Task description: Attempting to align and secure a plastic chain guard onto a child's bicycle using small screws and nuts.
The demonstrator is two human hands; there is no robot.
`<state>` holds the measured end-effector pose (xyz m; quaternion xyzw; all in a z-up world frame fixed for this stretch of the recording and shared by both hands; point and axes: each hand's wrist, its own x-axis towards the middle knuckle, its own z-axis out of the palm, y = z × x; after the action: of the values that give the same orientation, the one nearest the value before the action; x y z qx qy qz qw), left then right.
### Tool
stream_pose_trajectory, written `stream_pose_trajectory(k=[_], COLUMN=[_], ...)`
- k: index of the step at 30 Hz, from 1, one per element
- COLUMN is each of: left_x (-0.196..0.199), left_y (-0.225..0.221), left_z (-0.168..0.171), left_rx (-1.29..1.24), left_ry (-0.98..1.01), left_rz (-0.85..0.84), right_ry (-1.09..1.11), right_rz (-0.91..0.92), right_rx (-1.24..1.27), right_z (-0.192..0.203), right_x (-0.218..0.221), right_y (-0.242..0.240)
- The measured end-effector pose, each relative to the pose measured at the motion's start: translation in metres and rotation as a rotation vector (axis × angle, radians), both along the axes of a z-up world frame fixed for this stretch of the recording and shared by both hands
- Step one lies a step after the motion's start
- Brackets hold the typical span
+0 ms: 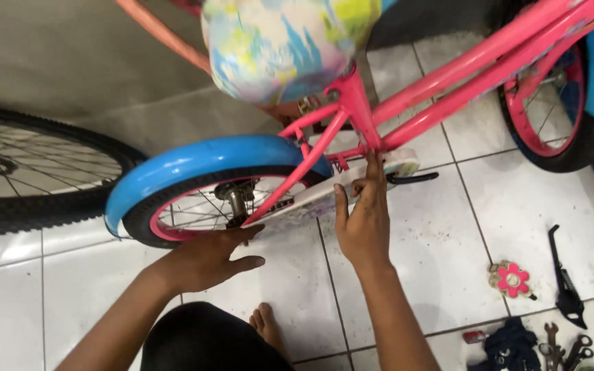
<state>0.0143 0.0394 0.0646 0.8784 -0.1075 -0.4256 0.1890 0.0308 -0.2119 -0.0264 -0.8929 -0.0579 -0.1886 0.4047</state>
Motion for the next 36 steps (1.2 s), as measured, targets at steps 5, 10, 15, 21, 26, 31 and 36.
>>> stream_pose_trajectory(k=[5, 10, 15, 21, 26, 31, 36], left_x=[0.002, 0.007, -0.001, -0.009, -0.004, -0.003, -0.007], left_y=[-0.008, 0.011, 0.019, 0.046, 0.045, 0.032, 0.004], left_z=[-0.024, -0.039, -0.037, -0.105, -0.119, -0.107, -0.099], left_rx=[0.146, 0.088, 0.132, 0.223, 0.211, 0.309, 0.504], left_ry=[-0.153, -0.186, -0.247, -0.314, -0.323, -0.413, -0.608], left_rz=[-0.004, 0.185, 0.191, 0.178, 0.175, 0.098, -0.030], right_ry=[0.055, -0.149, -0.079, -0.119, -0.013, 0.188, 0.239], right_rz=[-0.082, 0.096, 0.285, 0.307, 0.301, 0.303, 0.446], right_rx=[0.111, 0.033, 0.055, -0.045, -0.035, -0.077, -0.262], right_z=[-0.014, -0.020, -0.044, -0.046, -0.031, -0.020, 0.013], right_x=[-0.021, -0.045, -0.060, -0.061, -0.079, -0.099, -0.093], right_y=[0.028, 0.082, 0.111, 0.129, 0.122, 0.101, 0.074])
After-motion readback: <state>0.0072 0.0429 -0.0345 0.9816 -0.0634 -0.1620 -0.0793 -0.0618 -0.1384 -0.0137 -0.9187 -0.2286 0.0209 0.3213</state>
